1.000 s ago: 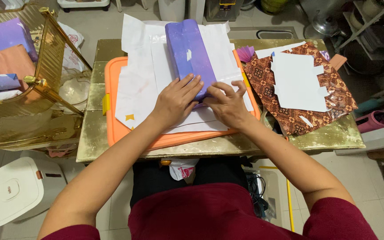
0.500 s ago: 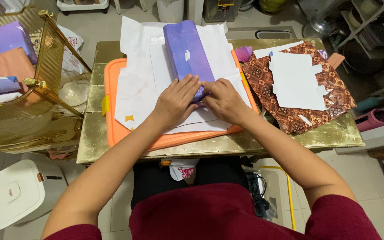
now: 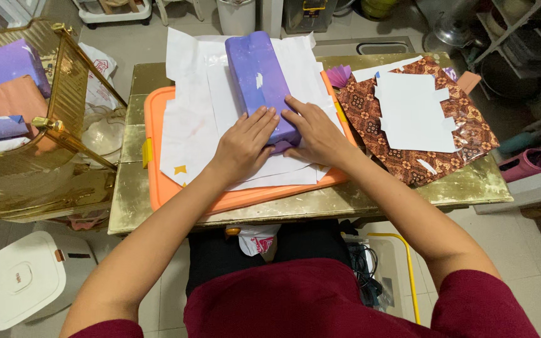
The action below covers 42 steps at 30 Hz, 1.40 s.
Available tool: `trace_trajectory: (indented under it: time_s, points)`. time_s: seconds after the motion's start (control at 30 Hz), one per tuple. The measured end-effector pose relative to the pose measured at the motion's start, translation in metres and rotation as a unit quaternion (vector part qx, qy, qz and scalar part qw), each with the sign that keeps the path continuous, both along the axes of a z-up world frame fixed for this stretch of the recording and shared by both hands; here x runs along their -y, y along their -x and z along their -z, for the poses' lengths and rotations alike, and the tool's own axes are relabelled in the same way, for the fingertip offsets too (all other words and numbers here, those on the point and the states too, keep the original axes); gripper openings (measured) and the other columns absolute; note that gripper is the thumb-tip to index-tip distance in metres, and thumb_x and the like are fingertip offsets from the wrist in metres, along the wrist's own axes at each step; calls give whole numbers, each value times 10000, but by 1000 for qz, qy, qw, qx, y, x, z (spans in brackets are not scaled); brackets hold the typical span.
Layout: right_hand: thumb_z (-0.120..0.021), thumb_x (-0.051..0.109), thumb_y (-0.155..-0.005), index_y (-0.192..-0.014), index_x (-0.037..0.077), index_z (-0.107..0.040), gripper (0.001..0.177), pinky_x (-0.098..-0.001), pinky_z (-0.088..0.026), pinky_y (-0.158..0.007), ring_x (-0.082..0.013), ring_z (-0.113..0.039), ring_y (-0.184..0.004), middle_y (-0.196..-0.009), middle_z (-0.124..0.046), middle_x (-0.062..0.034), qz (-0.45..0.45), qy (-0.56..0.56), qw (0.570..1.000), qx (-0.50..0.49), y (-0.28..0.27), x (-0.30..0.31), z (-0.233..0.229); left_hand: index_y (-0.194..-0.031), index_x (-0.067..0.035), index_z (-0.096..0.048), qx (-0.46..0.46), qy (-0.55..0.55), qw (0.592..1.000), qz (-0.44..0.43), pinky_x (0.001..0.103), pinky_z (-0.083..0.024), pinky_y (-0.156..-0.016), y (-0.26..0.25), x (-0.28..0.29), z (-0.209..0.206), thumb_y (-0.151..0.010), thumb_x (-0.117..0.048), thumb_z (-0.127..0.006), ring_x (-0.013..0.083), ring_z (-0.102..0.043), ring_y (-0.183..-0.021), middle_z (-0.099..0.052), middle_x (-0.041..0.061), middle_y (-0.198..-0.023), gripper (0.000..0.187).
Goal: The person wraps a rectangular box with purple galaxy-patterned wrapping paper. They fold the paper around the box, smooth the edges, and secure the seams with clear tape. The person then uses scissors to cut a strip of tape. The wrapped box remains on the orange tray at the end of the clip.
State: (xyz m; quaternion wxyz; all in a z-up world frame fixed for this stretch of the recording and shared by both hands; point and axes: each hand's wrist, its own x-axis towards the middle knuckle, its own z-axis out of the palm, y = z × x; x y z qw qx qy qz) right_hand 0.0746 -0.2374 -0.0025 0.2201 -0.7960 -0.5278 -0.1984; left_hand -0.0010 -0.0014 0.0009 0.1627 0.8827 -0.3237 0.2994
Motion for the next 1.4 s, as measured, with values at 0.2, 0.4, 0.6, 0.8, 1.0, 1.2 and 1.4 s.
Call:
trace_trajectory:
  time_s: [0.2, 0.4, 0.6, 0.8, 1.0, 1.2, 1.4]
  points:
    - [-937, 281, -742, -1427, 24, -453, 878, -489, -461, -1112, -438, -532, -1306, -1538, -436, -258, -10, -28, 999, 20, -6, 4, 10, -1399, 8, -564, 4, 11, 1000, -3, 515, -458, -1111, -1, 2, 1, -753, -282, -860, 331, -513, -1392, -566, 176, -1465, 768]
    - [-898, 270, -789, -1366, 8, -539, 728, -479, -478, -1110, -432, -556, -1289, -1496, -505, -239, 12, -22, 999, 21, -8, 3, 8, -1366, -3, -604, 39, 6, 999, -26, 496, -478, -1101, -4, 7, 5, -755, -338, -864, 328, -551, -1366, -603, 167, -1435, 744]
    - [-876, 312, -804, -1267, 4, -608, 618, -503, -465, -1100, -392, -598, -1224, -1403, -570, -210, 18, -28, 998, 60, -9, 2, 1, -1334, -42, -650, 39, 13, 999, -13, 466, -519, -1067, -6, 0, 3, -818, -262, -856, 300, -606, -1322, -646, 128, -1405, 597]
    - [-866, 362, -840, -1234, 23, -661, 558, -474, -486, -1106, -356, -621, -1227, -1388, -610, -166, 45, -35, 996, 63, -8, -3, 5, -1283, -68, -693, 53, 16, 998, -18, 383, -562, -1008, -13, -1, 4, -804, -210, -847, 267, -656, -1257, -686, 106, -1354, 524]
    - [-927, 316, -674, -1364, 15, -489, 871, -479, -435, -1083, -413, -501, -1291, -1471, -453, -223, -37, -41, 998, -5, -8, 8, 8, -1299, -90, -691, 48, 22, 998, -23, 351, -559, -999, -13, 0, 10, -777, -232, -863, 257, -651, -1264, -683, 88, -1361, 568]
    - [-914, 113, -707, -1495, 63, -411, 936, -424, -432, -1194, -396, -438, -1464, -1620, -366, -188, -25, -18, 996, -84, -7, 7, 18, -1314, -108, -691, 49, 25, 998, -22, 342, -557, -998, -14, -1, 13, -798, -239, -867, 239, -646, -1269, -681, 76, -1367, 561]
    - [-877, 209, -765, -1313, 63, -531, 665, -566, -361, -1148, -354, -513, -1349, -1506, -499, -153, 41, -33, 999, 8, -3, 5, 19, -1306, -110, -697, 43, 36, 998, -24, 352, -552, -1017, -16, 0, 16, -801, -219, -847, 246, -646, -1273, -681, 75, -1366, 537]
